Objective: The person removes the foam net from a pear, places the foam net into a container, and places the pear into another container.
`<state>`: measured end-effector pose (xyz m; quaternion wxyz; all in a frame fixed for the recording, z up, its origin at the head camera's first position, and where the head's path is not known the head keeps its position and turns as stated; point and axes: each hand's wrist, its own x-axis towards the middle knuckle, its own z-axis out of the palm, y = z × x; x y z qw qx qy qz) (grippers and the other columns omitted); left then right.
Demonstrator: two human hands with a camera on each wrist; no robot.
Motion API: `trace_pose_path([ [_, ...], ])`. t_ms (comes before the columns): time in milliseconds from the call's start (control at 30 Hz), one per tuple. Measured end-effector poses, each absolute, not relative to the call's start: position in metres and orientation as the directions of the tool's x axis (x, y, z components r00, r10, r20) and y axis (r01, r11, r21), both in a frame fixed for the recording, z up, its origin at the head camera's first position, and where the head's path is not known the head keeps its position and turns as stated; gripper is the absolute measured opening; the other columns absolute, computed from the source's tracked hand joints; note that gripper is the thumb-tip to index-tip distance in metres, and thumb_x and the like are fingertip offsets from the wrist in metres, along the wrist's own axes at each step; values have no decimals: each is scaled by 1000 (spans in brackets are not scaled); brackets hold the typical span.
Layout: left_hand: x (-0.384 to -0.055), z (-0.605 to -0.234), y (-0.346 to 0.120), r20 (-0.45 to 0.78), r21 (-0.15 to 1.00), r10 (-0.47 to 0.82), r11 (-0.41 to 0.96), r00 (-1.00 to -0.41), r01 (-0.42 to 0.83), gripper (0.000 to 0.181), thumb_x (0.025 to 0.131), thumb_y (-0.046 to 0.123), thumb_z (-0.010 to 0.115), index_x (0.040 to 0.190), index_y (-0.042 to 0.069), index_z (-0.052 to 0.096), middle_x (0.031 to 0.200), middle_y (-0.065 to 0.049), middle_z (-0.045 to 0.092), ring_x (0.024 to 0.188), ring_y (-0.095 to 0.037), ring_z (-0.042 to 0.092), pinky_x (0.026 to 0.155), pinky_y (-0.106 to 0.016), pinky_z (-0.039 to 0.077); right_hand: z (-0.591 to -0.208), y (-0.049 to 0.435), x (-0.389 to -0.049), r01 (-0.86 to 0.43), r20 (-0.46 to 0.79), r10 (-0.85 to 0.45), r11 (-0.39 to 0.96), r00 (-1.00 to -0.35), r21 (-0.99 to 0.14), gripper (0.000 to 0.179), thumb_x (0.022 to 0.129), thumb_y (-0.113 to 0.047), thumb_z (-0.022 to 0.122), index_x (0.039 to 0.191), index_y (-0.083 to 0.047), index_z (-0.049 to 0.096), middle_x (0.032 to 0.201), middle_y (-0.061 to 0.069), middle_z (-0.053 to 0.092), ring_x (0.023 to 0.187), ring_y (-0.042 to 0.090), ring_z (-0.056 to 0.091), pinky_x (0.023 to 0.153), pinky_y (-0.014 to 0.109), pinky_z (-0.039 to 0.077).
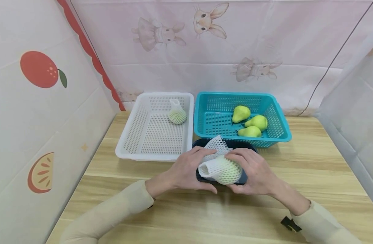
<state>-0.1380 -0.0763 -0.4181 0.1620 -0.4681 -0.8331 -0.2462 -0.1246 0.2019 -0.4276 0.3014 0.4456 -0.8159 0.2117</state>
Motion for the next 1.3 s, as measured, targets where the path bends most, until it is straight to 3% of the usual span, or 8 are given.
trace_pose_path([
  [167, -137, -413, -82, 510, 218, 711, 437, -484, 872, 119, 56, 71, 94, 148, 7, 53, 141, -3, 66, 123, -16, 62, 101, -29, 57, -423, 207, -124, -842, 633, -636, 538, -442, -47, 72, 81, -62, 73, 128, -8, 66, 124, 10, 68, 112, 26, 65, 95, 44, 57],
  [333, -134, -406, -82, 491, 218, 717, 449, -495, 867, 117, 59, 73, 92, 148, 8, 53, 144, -2, 64, 125, -16, 60, 103, -29, 56, -420, 209, -125, -836, 614, -667, 549, -421, 23, 81, 62, -51, 88, 128, -9, 67, 122, 10, 69, 111, 28, 67, 91, 47, 60],
  [467, -130, -400, -77, 466, 195, 723, 478, -510, 856, 118, 60, 75, 90, 150, 7, 53, 145, -3, 64, 129, -17, 60, 107, -31, 55, -419, 210, -125, -824, 604, -683, 561, -410, 75, 88, 54, -48, 93, 129, -10, 66, 122, 10, 69, 110, 28, 67, 90, 47, 61],
  [767, -128, -399, -62, 467, 64, 739, 519, -485, 853, 110, 67, 82, 81, 145, 8, 57, 135, -2, 68, 121, -15, 62, 104, -28, 55, -417, 205, -125, -822, 583, -721, 548, -374, 152, 93, 53, -48, 94, 132, -10, 65, 120, 11, 68, 107, 29, 66, 89, 47, 61],
  [967, -128, -400, -60, 435, 54, 736, 554, -519, 831, 106, 69, 82, 79, 145, 11, 59, 132, 0, 69, 119, -15, 62, 103, -28, 55, -415, 203, -123, -815, 579, -732, 548, -359, 188, 92, 53, -51, 94, 131, -11, 65, 119, 10, 68, 107, 30, 66, 89, 46, 61],
  [1300, -128, -400, -59, 428, 31, 748, 549, -508, 835, 96, 72, 81, 78, 138, 13, 63, 125, 1, 71, 112, -14, 63, 97, -26, 56, -413, 203, -122, -810, 585, -734, 548, -346, 208, 92, 53, -51, 93, 132, -10, 65, 119, 11, 68, 108, 29, 66, 91, 45, 60],
])
